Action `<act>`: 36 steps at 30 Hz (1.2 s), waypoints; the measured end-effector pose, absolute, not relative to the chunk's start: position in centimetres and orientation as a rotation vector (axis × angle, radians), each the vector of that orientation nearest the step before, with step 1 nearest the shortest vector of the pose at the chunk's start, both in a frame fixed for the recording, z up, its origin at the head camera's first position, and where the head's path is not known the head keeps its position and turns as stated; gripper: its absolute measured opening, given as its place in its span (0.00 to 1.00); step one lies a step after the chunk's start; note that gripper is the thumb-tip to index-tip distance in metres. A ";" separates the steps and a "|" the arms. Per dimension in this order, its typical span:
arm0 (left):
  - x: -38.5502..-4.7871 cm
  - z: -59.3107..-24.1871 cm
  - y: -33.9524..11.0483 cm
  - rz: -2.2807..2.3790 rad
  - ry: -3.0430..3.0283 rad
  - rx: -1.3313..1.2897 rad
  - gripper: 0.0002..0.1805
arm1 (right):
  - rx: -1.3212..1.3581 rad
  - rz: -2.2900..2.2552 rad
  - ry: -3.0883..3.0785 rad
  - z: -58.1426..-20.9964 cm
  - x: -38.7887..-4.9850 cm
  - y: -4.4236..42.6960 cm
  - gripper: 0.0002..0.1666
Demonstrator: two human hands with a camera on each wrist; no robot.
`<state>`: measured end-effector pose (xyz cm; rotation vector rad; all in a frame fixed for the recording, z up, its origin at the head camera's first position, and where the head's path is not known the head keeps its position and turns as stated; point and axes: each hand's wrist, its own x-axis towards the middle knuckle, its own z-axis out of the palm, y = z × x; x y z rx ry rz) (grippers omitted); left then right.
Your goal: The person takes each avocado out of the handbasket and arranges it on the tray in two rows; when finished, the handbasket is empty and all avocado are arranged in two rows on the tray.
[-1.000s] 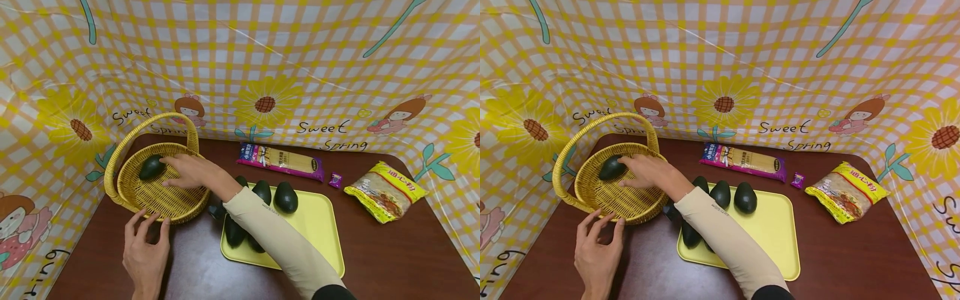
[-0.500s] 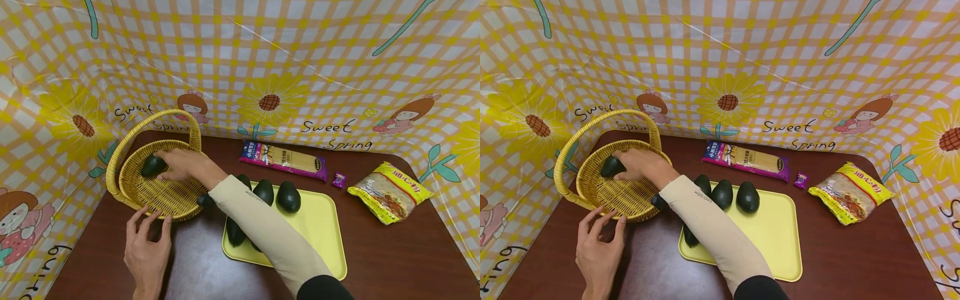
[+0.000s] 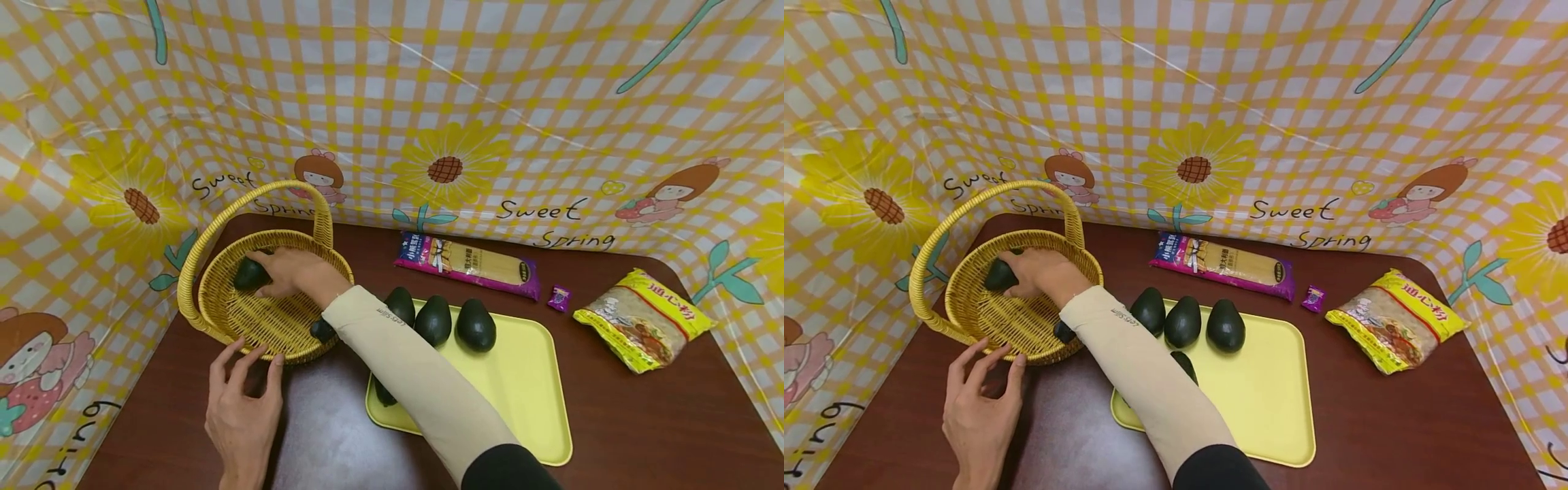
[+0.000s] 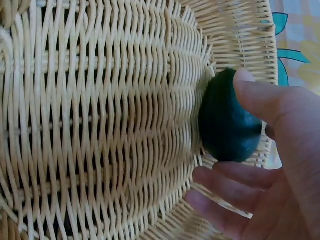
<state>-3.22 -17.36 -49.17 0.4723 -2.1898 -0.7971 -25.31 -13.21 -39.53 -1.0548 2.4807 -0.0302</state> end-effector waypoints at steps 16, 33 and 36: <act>-3.2 -49.3 -17.3 -0.810 -2.190 0.478 0.16 | -1.070 -0.152 2.486 -40.5 -25.6 -14.2 0.50; -3.3 -49.3 -17.3 -0.805 -2.190 0.482 0.15 | -1.044 -0.180 2.483 -41.3 -25.1 -15.8 0.47; -3.3 -49.3 -17.3 -0.807 -2.191 0.480 0.16 | -1.049 -0.157 2.483 -41.4 -25.1 -15.9 0.45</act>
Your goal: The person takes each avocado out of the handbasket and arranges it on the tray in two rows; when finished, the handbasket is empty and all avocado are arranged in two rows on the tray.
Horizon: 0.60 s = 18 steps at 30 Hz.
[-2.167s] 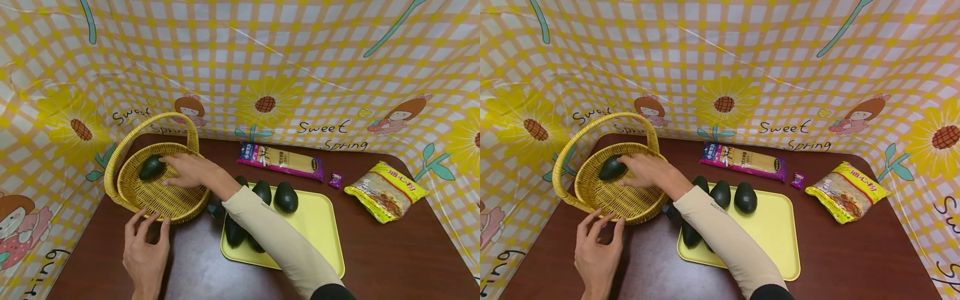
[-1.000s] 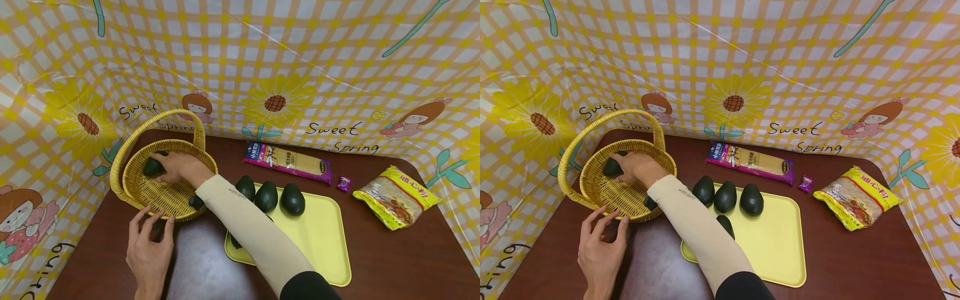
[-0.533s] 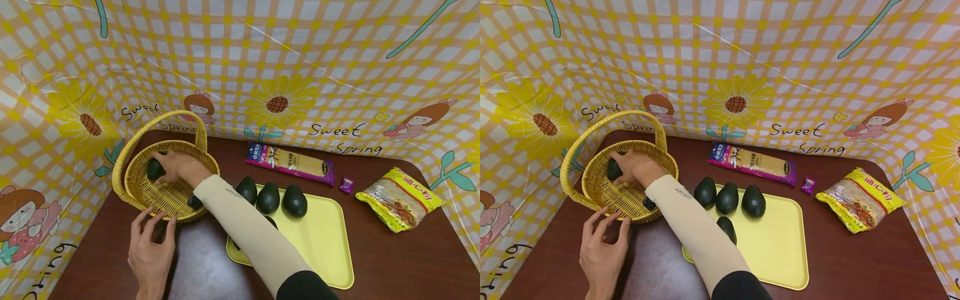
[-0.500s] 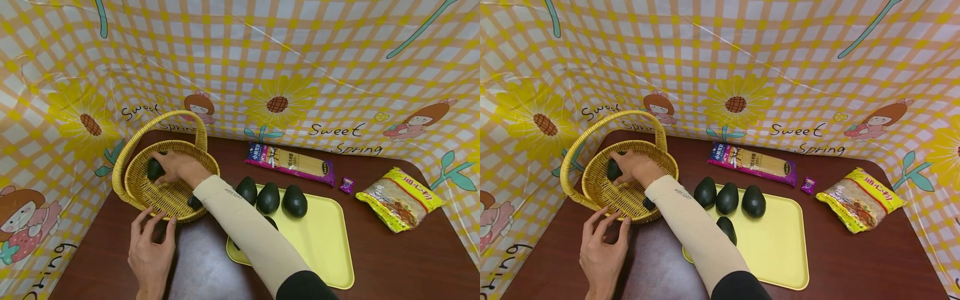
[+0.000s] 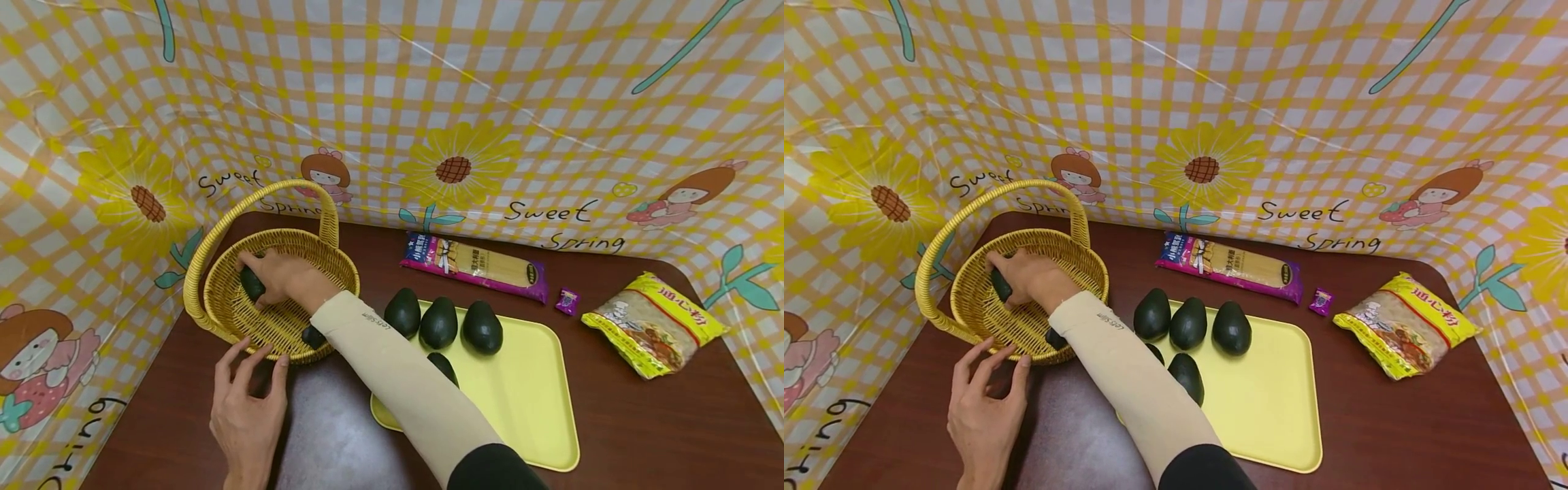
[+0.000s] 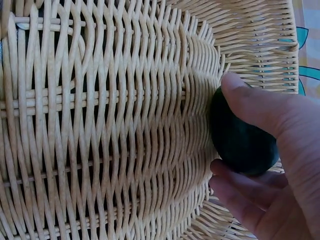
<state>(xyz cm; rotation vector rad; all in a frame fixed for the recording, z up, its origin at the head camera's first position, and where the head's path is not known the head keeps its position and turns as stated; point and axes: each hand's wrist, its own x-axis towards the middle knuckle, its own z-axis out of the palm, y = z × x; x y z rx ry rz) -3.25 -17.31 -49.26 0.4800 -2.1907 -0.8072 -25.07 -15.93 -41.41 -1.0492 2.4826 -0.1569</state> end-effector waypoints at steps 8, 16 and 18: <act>-3.3 -49.3 -17.3 -0.814 -2.193 0.480 0.16 | -1.079 -0.099 2.491 -41.4 -25.1 -15.9 0.46; -3.2 -49.4 -17.4 -0.805 -2.185 0.473 0.15 | -1.048 -0.134 2.495 -41.4 -24.8 -16.3 0.46; -3.2 -49.4 -17.4 -0.799 -2.183 0.470 0.15 | -1.056 -0.137 2.496 -41.4 -24.7 -16.4 0.46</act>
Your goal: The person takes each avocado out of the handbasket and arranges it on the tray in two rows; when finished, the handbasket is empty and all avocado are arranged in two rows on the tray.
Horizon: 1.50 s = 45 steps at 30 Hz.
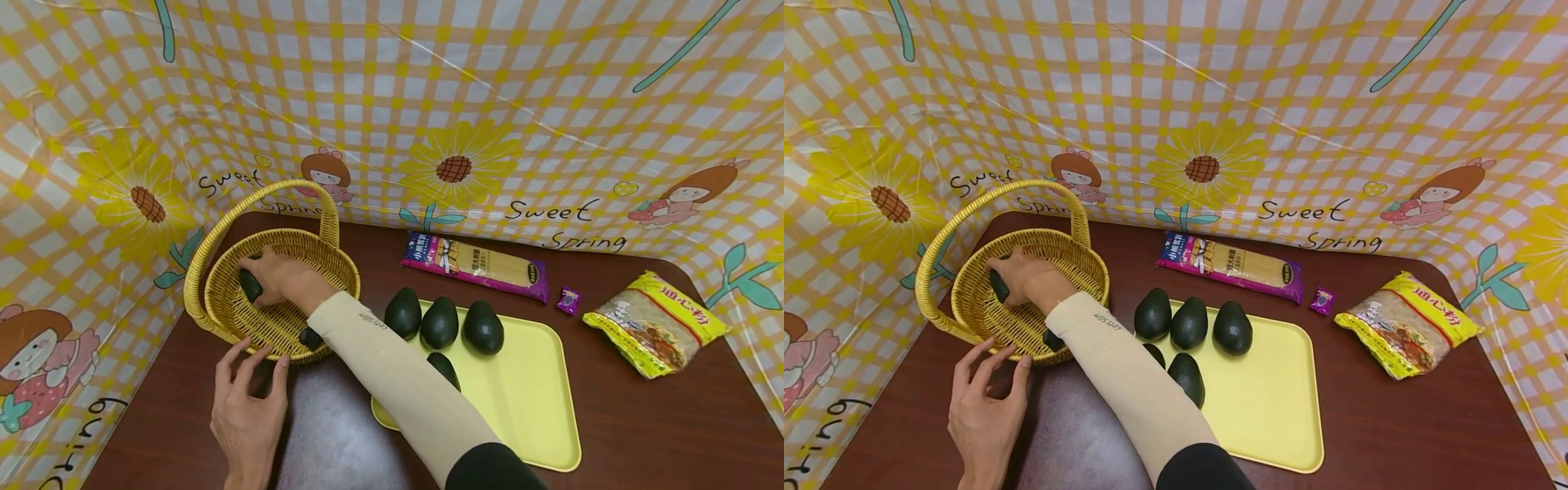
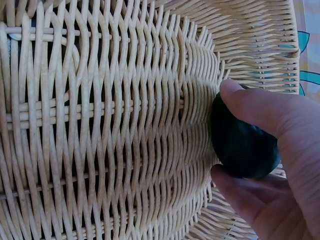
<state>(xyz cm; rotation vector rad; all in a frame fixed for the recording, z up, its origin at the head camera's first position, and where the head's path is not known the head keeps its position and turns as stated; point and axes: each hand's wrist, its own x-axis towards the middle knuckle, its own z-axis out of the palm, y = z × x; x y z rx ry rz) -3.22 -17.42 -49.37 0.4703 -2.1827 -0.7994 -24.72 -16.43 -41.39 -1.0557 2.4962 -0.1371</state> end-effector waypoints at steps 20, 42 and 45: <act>-3.1 -49.5 -17.4 -0.786 -2.193 0.491 0.15 | -1.139 0.021 2.553 -40.7 -25.0 -15.1 0.54; -3.2 -49.4 -17.6 -0.793 -2.164 0.434 0.14 | -1.297 -0.131 2.639 -37.0 -24.4 -8.9 0.54; -3.2 -49.3 -17.5 -0.794 -2.167 0.445 0.14 | -1.293 -0.169 2.664 -36.8 -24.0 -8.0 0.53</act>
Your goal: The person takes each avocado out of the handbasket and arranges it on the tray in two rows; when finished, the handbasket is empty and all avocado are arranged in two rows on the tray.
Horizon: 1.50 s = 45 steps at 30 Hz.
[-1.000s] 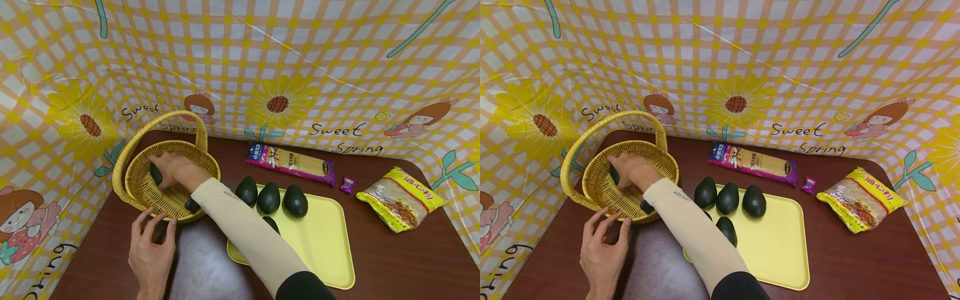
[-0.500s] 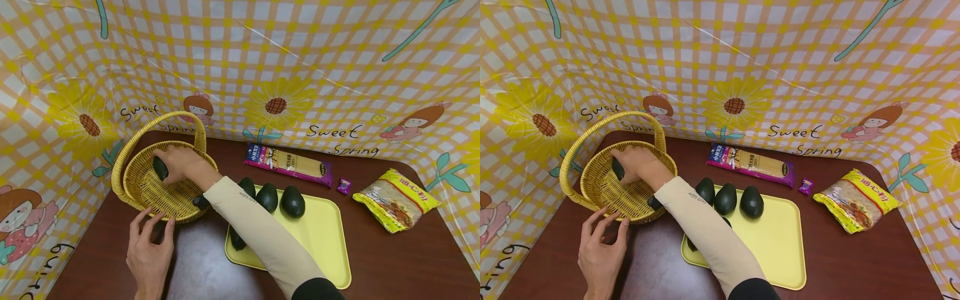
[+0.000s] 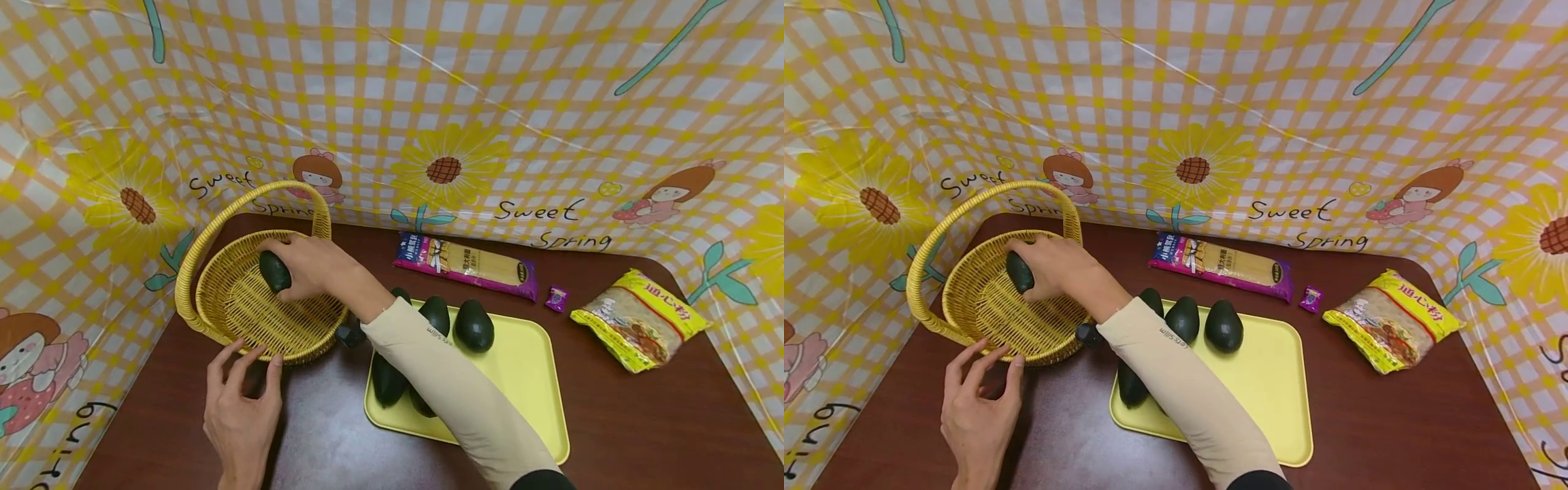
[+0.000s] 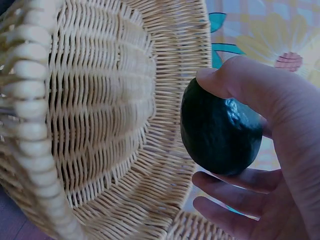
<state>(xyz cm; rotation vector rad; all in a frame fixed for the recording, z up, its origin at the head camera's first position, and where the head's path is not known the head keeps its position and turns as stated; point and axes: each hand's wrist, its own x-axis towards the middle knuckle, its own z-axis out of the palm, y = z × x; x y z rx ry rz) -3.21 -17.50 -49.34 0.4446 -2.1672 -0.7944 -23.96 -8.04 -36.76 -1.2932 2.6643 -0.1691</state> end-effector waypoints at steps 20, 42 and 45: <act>-3.4 -48.8 -17.1 -0.824 -2.166 0.504 0.12 | -1.309 -0.429 2.733 -36.3 -20.7 -3.7 0.52; -3.2 -48.8 -17.1 -0.839 -2.165 0.494 0.12 | -1.289 -0.601 2.832 -36.7 -16.2 1.0 0.53; -3.2 -48.9 -17.0 -0.846 -2.166 0.498 0.12 | -1.290 -0.625 2.832 -36.9 -15.6 1.5 0.53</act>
